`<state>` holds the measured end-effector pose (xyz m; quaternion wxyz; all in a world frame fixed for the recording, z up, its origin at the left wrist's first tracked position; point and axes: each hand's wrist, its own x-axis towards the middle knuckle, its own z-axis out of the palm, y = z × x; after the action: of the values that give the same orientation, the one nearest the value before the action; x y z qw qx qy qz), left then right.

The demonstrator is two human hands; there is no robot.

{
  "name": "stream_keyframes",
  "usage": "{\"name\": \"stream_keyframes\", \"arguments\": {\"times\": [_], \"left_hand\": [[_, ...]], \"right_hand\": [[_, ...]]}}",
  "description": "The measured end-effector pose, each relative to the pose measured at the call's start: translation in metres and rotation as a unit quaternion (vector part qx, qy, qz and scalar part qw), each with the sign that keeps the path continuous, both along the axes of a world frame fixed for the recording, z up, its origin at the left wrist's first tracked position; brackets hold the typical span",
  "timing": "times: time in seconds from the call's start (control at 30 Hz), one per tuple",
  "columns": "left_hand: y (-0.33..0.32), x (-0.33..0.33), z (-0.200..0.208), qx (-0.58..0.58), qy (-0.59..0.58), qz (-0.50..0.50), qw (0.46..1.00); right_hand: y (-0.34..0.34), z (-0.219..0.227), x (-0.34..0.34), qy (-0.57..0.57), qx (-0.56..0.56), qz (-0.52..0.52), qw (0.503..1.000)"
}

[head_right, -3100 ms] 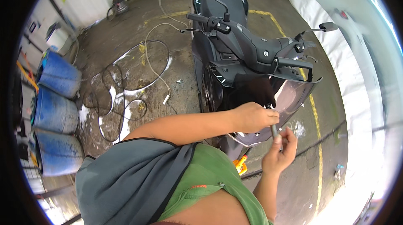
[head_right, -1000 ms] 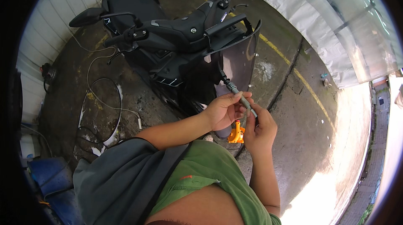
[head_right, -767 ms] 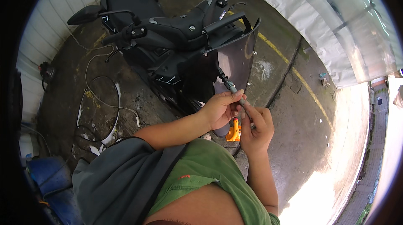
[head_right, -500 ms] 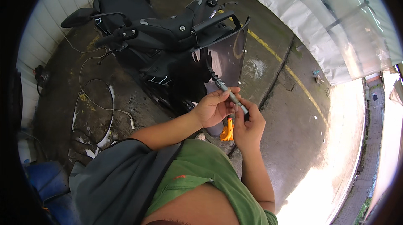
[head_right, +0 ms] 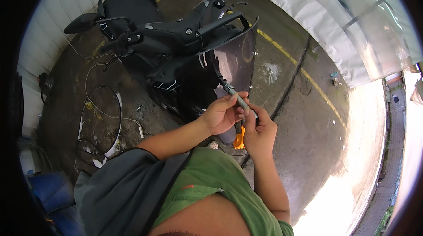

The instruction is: The person uses a socket wrench to remove several bolts from the front fairing of a black motorcycle. After loosening the bolts, the person detaches the fairing and sets it aside.

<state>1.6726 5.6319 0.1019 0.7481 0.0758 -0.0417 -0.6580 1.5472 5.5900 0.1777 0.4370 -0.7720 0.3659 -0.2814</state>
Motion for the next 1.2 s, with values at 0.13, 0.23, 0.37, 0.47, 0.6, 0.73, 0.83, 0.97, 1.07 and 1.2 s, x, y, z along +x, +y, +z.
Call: {"name": "stream_keyframes", "arguments": {"times": [0.13, 0.23, 0.37, 0.47, 0.6, 0.73, 0.83, 0.97, 1.07, 1.2], "left_hand": [[0.008, 0.005, 0.001, 0.06, -0.091, -0.035, 0.993], [0.005, 0.007, -0.002, 0.076, -0.123, -0.024, 0.989], [-0.002, 0.006, -0.004, -0.011, -0.052, -0.044, 0.998], [0.0, 0.003, -0.002, -0.023, -0.045, -0.021, 0.998], [0.006, 0.003, -0.005, -0.024, -0.039, -0.024, 0.999], [0.002, 0.01, -0.015, 0.013, -0.053, -0.015, 0.998], [-0.004, 0.011, -0.019, -0.014, -0.028, -0.026, 0.999], [-0.001, 0.009, -0.013, -0.055, -0.021, -0.034, 0.998], [0.006, 0.013, -0.005, -0.001, -0.049, -0.029, 0.998], [0.01, 0.021, 0.001, 0.06, -0.082, -0.039, 0.994]], "right_hand": [[-0.007, 0.002, -0.004, 0.057, -0.389, 0.084, 0.915], [-0.001, 0.002, -0.005, 0.023, -0.308, 0.058, 0.949], [0.007, 0.001, -0.001, -0.023, 0.012, -0.03, 0.999], [0.003, 0.004, 0.001, -0.026, -0.055, -0.011, 0.998], [-0.005, 0.009, -0.003, 0.043, -0.256, 0.066, 0.964], [-0.004, 0.008, -0.005, 0.005, -0.305, 0.091, 0.948], [0.0, 0.004, -0.004, -0.031, -0.131, 0.024, 0.991], [-0.001, 0.002, -0.003, -0.03, 0.015, -0.026, 0.999], [-0.008, 0.003, -0.005, -0.001, -0.228, 0.023, 0.973], [-0.011, 0.005, -0.007, 0.019, -0.41, 0.09, 0.907]]}}
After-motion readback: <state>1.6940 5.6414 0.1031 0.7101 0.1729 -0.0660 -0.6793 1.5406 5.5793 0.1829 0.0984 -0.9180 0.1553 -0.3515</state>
